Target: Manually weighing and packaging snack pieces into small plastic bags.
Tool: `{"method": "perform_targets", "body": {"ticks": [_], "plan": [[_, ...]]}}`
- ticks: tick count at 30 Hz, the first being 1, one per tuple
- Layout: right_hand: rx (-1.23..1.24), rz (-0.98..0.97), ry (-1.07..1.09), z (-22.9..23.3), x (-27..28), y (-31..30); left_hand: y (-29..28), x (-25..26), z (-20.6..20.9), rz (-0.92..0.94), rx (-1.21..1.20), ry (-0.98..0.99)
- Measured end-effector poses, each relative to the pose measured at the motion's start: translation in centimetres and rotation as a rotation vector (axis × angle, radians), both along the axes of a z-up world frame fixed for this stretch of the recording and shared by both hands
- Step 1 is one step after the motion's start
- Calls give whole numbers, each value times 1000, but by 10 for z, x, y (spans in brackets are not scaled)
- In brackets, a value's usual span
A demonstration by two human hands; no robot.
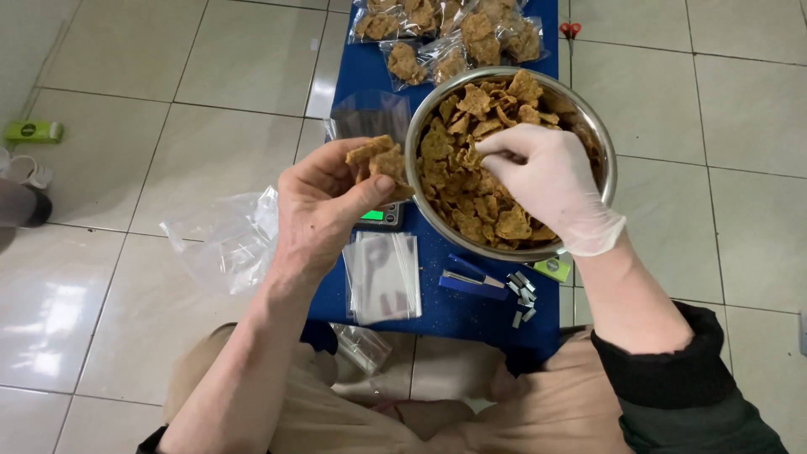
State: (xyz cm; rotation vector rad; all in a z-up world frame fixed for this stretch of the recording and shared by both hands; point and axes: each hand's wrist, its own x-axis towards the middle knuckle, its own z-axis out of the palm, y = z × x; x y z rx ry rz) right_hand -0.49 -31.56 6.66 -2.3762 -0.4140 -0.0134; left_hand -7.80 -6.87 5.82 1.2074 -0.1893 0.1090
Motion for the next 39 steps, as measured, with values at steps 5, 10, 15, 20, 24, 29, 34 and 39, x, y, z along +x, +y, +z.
{"method": "perform_targets", "body": {"ticks": [5, 10, 15, 20, 24, 29, 34, 39], "plan": [[-321, 122, -367, -74, 33, -17, -8, 0, 11, 153, 47, 51], [-681, 184, -730, -103, 48, -2, -9, -1, 12, 129, -5, 68], [-873, 204, -713, -108, 52, 3, -10, -4, 14, 123, -7, 67], [-820, 173, -858, -109, 60, -8, -5, -3, 13, 111, -7, 76], [-757, 118, -909, -117, 69, -23, -4, -3, 12, 119, -14, 73], [-655, 142, -930, -107, 60, -2, -5, -2, 9, 123, 10, 73], [-742, 158, -955, -96, 54, 15, -9, 0, 2, 123, 40, 77], [-727, 91, -904, -109, 61, 8, -11, 2, -5, 105, 47, 80]]}}
